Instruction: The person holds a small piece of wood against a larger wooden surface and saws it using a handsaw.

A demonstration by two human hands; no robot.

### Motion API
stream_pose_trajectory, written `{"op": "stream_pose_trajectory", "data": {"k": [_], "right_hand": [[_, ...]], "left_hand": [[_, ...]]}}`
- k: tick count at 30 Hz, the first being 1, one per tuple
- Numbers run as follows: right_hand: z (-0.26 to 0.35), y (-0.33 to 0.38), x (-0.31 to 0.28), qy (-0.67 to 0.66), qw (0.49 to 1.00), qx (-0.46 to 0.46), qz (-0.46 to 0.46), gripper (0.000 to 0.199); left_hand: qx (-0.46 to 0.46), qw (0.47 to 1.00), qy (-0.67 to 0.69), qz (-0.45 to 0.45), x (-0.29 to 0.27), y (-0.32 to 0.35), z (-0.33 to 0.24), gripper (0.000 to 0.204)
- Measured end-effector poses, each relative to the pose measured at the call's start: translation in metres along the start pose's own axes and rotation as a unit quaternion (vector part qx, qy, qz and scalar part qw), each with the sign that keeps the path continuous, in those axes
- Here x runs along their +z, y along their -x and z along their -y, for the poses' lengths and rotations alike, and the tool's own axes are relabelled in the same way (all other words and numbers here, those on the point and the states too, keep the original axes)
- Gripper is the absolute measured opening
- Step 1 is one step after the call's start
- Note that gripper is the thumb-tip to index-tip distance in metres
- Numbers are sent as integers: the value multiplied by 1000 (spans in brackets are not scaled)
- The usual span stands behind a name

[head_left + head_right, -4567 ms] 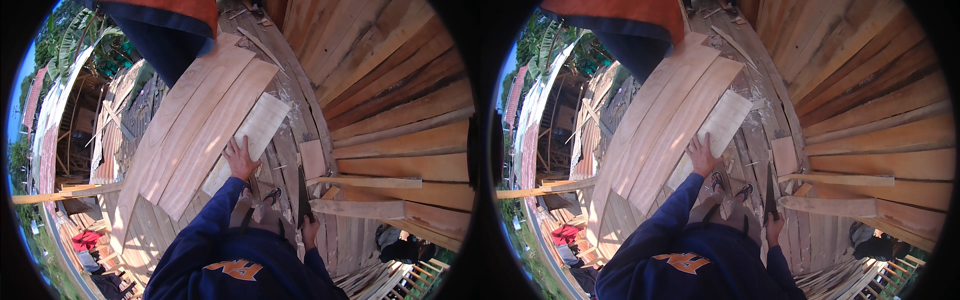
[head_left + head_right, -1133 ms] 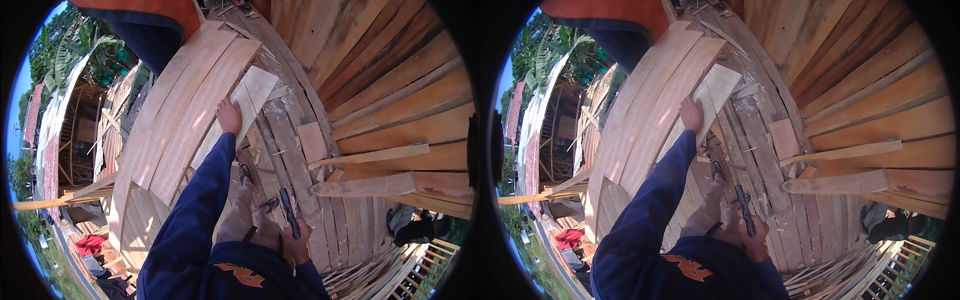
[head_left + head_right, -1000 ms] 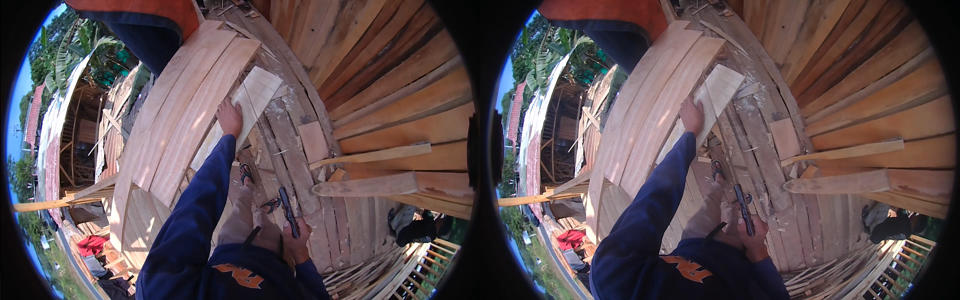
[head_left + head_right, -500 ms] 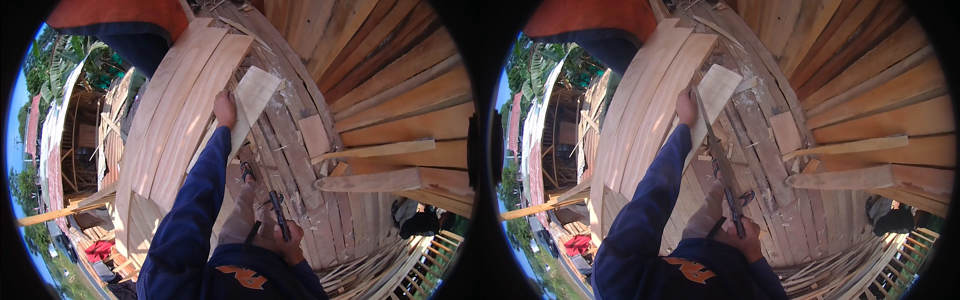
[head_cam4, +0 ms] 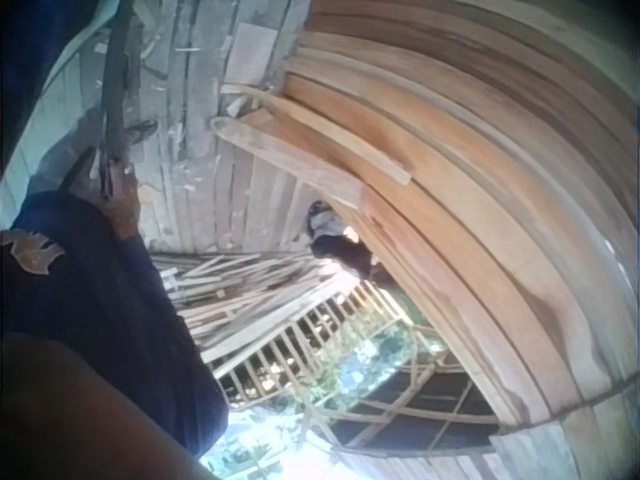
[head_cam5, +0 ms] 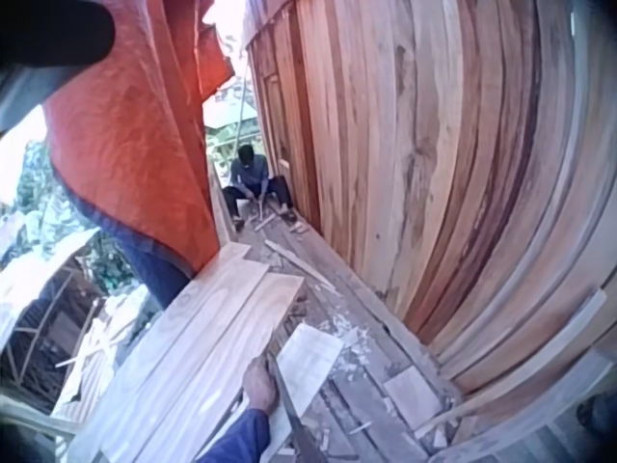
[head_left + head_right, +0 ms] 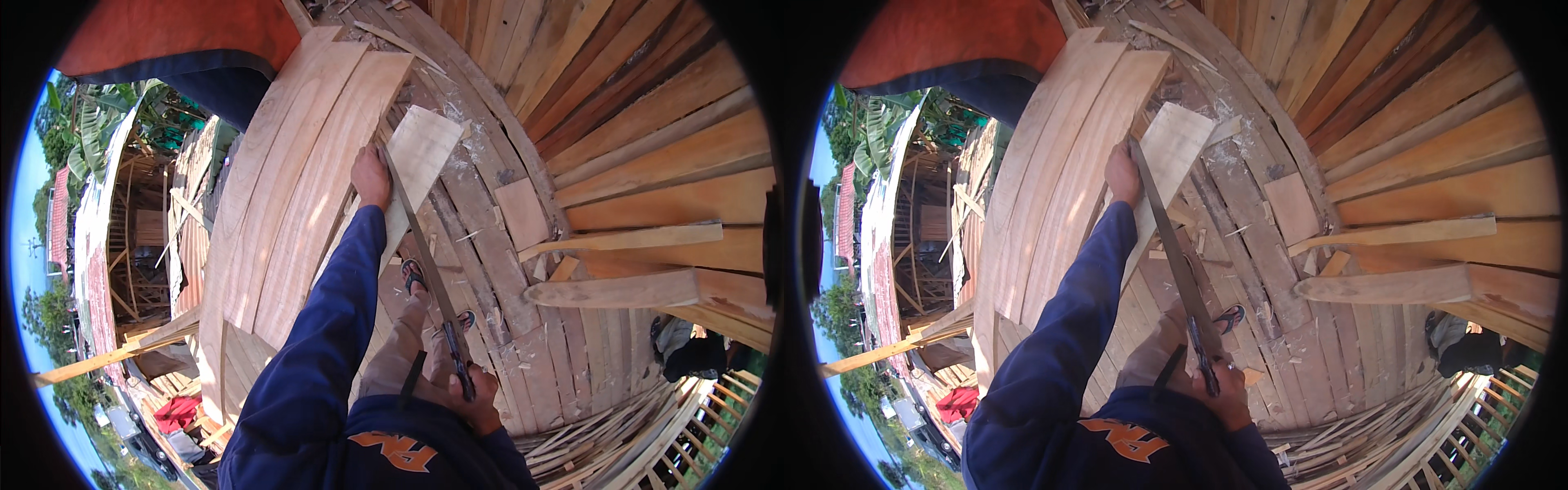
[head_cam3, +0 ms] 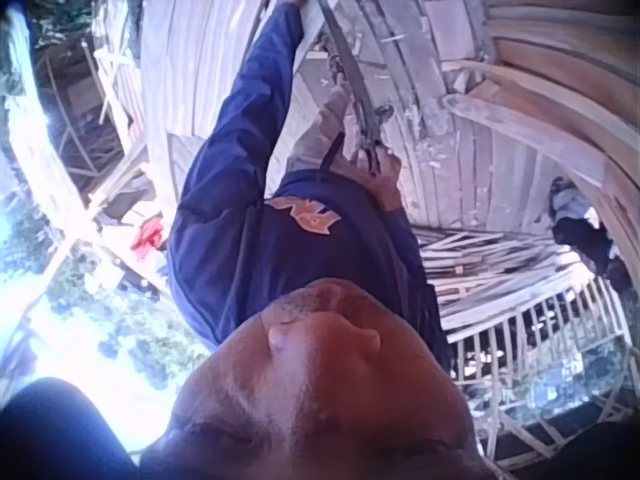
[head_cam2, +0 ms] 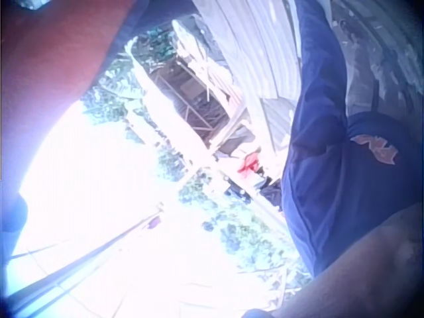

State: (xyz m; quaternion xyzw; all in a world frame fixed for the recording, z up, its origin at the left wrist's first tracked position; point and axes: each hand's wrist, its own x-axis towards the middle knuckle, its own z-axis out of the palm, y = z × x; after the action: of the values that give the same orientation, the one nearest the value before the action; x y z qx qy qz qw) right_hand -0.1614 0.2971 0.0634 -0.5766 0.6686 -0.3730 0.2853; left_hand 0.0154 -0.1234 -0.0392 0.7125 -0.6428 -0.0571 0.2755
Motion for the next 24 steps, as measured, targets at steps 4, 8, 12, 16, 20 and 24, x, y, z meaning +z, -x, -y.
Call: {"op": "stream_pose_trajectory", "data": {"k": [4,8,12,16,20,24], "right_hand": [[7,-4,1,-141,983,102,-62,30],[24,-20,-22,-63,994,80,41,45],[36,-27,-34,-21,995,42,83,52],[33,-29,-30,-43,997,35,57,51],[29,-28,-31,-47,997,28,57,49],[32,-31,-35,-60,996,27,55,48]], "left_hand": [[-9,998,-52,26,1,-1,-3,25],[-3,999,-46,13,1,1,-1,26],[-1,999,-33,9,4,1,5,26],[13,1000,-3,0,3,-1,3,27],[4,1000,2,15,-2,-1,2,29],[-17,999,-6,28,-3,-1,-1,30]]}}
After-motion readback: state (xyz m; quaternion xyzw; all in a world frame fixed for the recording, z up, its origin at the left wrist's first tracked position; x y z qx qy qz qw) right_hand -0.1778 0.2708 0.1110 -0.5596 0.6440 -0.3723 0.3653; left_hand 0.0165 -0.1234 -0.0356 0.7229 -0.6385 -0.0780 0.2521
